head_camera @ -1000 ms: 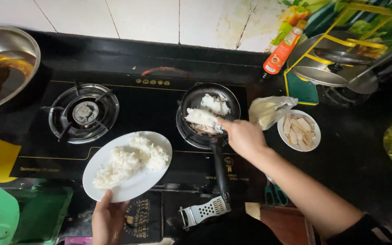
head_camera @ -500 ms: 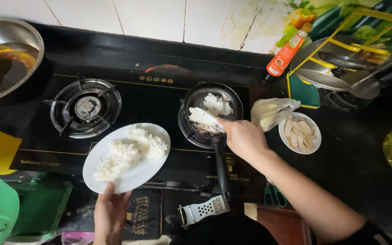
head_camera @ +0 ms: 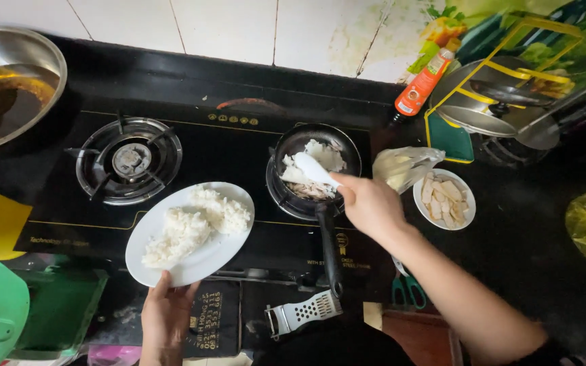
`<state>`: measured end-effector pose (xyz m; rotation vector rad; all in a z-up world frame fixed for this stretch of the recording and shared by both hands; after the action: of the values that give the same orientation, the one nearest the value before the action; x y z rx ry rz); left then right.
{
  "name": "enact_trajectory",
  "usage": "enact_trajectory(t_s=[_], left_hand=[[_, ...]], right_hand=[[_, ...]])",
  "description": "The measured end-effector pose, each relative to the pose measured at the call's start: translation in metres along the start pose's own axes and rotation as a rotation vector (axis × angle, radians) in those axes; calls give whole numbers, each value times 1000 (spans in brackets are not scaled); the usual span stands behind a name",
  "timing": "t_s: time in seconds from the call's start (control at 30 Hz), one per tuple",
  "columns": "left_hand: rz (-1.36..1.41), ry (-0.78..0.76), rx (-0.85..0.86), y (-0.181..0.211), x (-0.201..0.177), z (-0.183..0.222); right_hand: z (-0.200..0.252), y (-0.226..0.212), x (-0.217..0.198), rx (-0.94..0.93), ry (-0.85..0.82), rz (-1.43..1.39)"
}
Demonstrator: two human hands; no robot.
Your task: Preparing stir-fried rice by cutting ingredients into a pan with scissors, adding rice from a plate, and stirring with chopsticks.
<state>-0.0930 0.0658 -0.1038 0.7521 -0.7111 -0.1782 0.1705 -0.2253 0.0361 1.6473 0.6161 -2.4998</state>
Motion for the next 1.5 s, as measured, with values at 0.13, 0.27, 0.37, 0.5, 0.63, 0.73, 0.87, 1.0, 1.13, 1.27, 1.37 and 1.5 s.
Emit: enact_trajectory(t_s=[0.13, 0.27, 0.37, 0.5, 0.63, 0.73, 0.87, 1.0, 1.13, 1.27, 1.37, 1.5], left_hand=[[0, 23, -7, 2, 5, 1], [22, 115, -31, -14, -15, -11], [26, 165, -32, -20, -23, -19], [19, 153, -40, -7, -8, -5], [-33, 163, -19, -5, -14, -3], [-89, 96, 43, -1, -16, -3], [-107, 190, -11, 23, 0, 13], [-196, 143, -82, 62, 45, 35], [-314, 77, -48, 68, 59, 3], [-467, -134, -61, 73, 118, 0], [-443, -214, 9, 58, 144, -12], [-461, -275, 29, 47, 162, -19]], right_hand=[[2, 0, 10, -70, 84, -3], [2, -7, 13, -112, 107, 34], [-4, -10, 25, -88, 32, 75], [-2, -4, 44, -69, 8, 49], [9, -2, 31, -74, 89, 12], [20, 1, 21, -90, 136, -22], [36, -1, 13, -271, 214, -142], [57, -10, 2, -606, 268, -316], [67, -21, -17, -667, 295, -325], [63, -16, -26, -582, 281, -240], [66, -15, -35, -476, 250, -196], [69, 3, -21, -401, 324, -130]])
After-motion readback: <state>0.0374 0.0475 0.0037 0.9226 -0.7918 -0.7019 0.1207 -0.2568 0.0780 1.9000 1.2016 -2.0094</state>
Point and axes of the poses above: each hand's wrist, its own z-axis away from the middle knuckle, its own x-axis out of the palm, y = z × x, the point moved 5 cm from there along -z, towards the middle knuckle, and after that the axes turned 8 degrees about -y, right-handed, at the moved point
